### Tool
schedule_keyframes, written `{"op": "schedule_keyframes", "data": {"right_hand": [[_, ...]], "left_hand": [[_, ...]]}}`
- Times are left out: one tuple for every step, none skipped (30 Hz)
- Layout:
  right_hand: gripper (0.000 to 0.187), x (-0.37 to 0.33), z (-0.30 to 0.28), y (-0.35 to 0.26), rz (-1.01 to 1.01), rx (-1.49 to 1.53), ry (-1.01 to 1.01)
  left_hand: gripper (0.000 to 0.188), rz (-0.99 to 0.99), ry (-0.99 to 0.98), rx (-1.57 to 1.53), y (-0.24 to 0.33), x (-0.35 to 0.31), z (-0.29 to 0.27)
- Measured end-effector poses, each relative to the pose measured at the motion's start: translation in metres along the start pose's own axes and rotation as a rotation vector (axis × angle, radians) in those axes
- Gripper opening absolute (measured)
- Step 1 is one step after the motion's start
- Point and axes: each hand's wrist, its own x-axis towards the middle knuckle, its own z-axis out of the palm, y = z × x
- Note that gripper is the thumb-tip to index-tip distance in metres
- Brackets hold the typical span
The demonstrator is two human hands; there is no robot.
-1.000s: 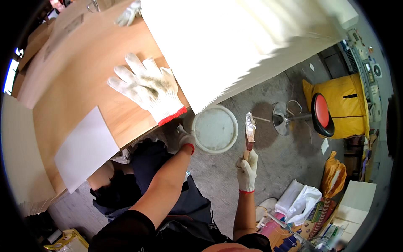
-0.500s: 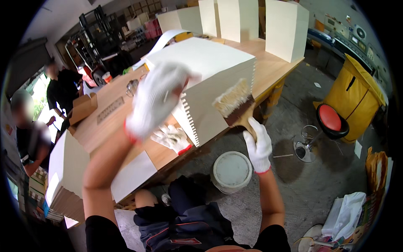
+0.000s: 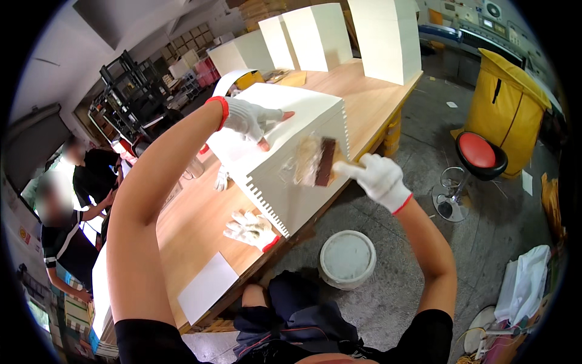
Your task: The person assembles notebooks by placing a white cover sheet over a stack of paper and aligning it. They then use a brush to apply adhesive to the spine of the stack, securing the cover. The process is repeated for multiple units, with the person handling the paper stacks and covers by hand.
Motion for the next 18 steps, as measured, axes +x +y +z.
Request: {"op": "schedule_keyframes", "data": {"right_hand": [[0.051,-0.007,0.008,0.005,0.096,0.036,0.007],[0.049,-0.016,0.022,0.006,0.192,0.073,0.015],[0.048,-0.027,0.039,-0.005,0.296,0.141,0.030],[0.047,-0.042,0.057,-0.023,0.397,0.201,0.038],[0.048,-0.052,0.069,-0.043,0.493,0.349,0.081],[0.049,-0.056,0.079,-0.072,0.543,0.556,0.262],[0.049,-0.059,0.077,-0.098,0.620,0.678,0.253],[0.051,-0.059,0.070,-0.123,0.700,0.793,0.221],[0.049,-0.059,0.065,-0.145,0.726,0.910,0.273],[0.046,-0.050,0.047,-0.173,0.765,0.885,0.275],[0.044,-0.043,0.042,-0.197,0.781,0.903,0.384],[0.047,-0.035,0.054,-0.221,0.741,0.953,0.512],[0.048,-0.020,0.059,-0.236,0.756,0.954,0.510],[0.050,-0.012,0.062,-0.241,0.772,0.943,0.508],[0.050,-0.008,0.063,-0.239,0.807,0.974,0.502],[0.050,0.000,0.060,-0.231,0.837,0.999,0.496],[0.051,0.005,0.056,-0.218,0.869,1.136,0.497],[0.054,0.014,0.044,-0.200,0.892,1.132,0.464]], "left_hand": [[0.128,0.019,-0.015,-0.024,-0.002,0.005,-0.002],[0.129,0.026,-0.014,-0.022,-0.003,0.010,-0.005],[0.129,0.025,-0.017,-0.023,-0.005,0.014,-0.006],[0.130,0.033,-0.018,-0.029,-0.007,0.021,-0.006],[0.130,0.045,-0.012,-0.035,-0.002,0.019,-0.009],[0.130,0.049,-0.015,-0.047,0.003,0.016,-0.011],[0.131,0.050,-0.026,-0.058,0.003,0.015,-0.009],[0.131,0.019,-0.024,-0.036,0.001,0.011,-0.007],[0.131,-0.001,-0.020,-0.011,-0.001,0.010,-0.006],[0.131,-0.018,-0.014,0.013,-0.002,0.008,-0.004],[0.131,-0.012,-0.007,0.016,0.002,0.009,-0.006],[0.130,-0.019,0.000,0.019,0.006,0.006,-0.006],[0.130,-0.023,0.002,0.017,0.008,0.005,-0.004],[0.129,-0.023,-0.012,-0.012,0.014,0.007,-0.004],[0.128,-0.043,-0.026,-0.034,0.021,0.002,-0.007],[0.127,-0.057,-0.034,-0.057,0.025,-0.001,-0.009],[0.127,-0.065,-0.027,-0.038,0.025,-0.003,-0.012],[0.127,-0.074,-0.032,-0.031,0.021,-0.005,-0.009]]}}
